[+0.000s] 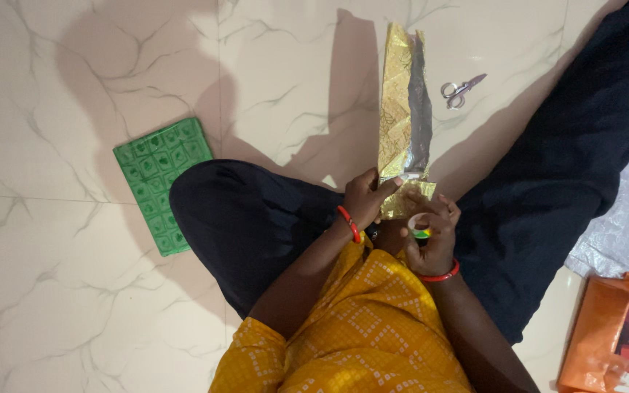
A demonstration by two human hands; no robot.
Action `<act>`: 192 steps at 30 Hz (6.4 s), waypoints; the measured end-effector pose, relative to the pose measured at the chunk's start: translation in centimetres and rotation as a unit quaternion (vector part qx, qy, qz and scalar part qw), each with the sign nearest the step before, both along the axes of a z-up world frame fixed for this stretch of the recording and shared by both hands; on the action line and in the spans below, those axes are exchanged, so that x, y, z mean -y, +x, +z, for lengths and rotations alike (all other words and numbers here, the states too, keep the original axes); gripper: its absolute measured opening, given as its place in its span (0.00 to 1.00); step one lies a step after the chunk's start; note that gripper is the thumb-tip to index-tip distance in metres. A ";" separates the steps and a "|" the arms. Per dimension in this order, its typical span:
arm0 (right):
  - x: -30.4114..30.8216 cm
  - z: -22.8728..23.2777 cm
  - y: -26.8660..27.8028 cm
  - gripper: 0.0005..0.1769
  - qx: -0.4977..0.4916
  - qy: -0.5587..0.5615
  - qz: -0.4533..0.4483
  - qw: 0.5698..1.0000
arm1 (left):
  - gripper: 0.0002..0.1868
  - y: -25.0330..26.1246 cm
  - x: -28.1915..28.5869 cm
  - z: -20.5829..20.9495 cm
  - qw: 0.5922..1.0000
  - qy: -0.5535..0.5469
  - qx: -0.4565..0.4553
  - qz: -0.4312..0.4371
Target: The person sits on the floor and wraps a rectangular object with gold patterned paper. They fold the paper around the object and secure it with clear tape, smoothing the edges and adjusting the folds to create a neat package.
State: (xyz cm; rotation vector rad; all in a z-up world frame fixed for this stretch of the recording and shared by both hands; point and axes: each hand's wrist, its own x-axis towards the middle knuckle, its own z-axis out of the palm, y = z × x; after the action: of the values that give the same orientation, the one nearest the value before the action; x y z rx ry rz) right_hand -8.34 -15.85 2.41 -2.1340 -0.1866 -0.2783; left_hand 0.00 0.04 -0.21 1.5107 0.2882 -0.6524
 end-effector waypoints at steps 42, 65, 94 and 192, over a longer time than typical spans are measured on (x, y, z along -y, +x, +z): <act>0.5 -3.7 2.6 0.18 -0.078 0.176 -0.089 0.977 | 0.16 -1.6 0.9 -6.1 0.997 -0.017 0.001 -0.072; 1.8 -5.6 2.6 0.15 -0.186 0.420 0.001 0.888 | 0.28 -0.9 1.0 -7.5 0.974 -0.120 -0.192 -0.010; -1.4 -3.8 3.1 0.13 -0.169 0.204 -0.108 0.958 | 0.26 -1.5 1.8 -6.5 0.951 -0.236 -0.177 0.088; 3.2 -0.5 1.6 0.16 -0.193 0.591 -0.038 0.782 | 0.15 -0.1 -1.9 -3.9 0.873 -0.474 -0.113 -0.023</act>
State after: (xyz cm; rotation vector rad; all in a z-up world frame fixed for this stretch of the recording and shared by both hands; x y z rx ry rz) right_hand -6.71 -19.05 1.86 -0.8866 0.2727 0.0339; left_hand -0.12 1.97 -4.06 0.4940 0.0727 -0.8431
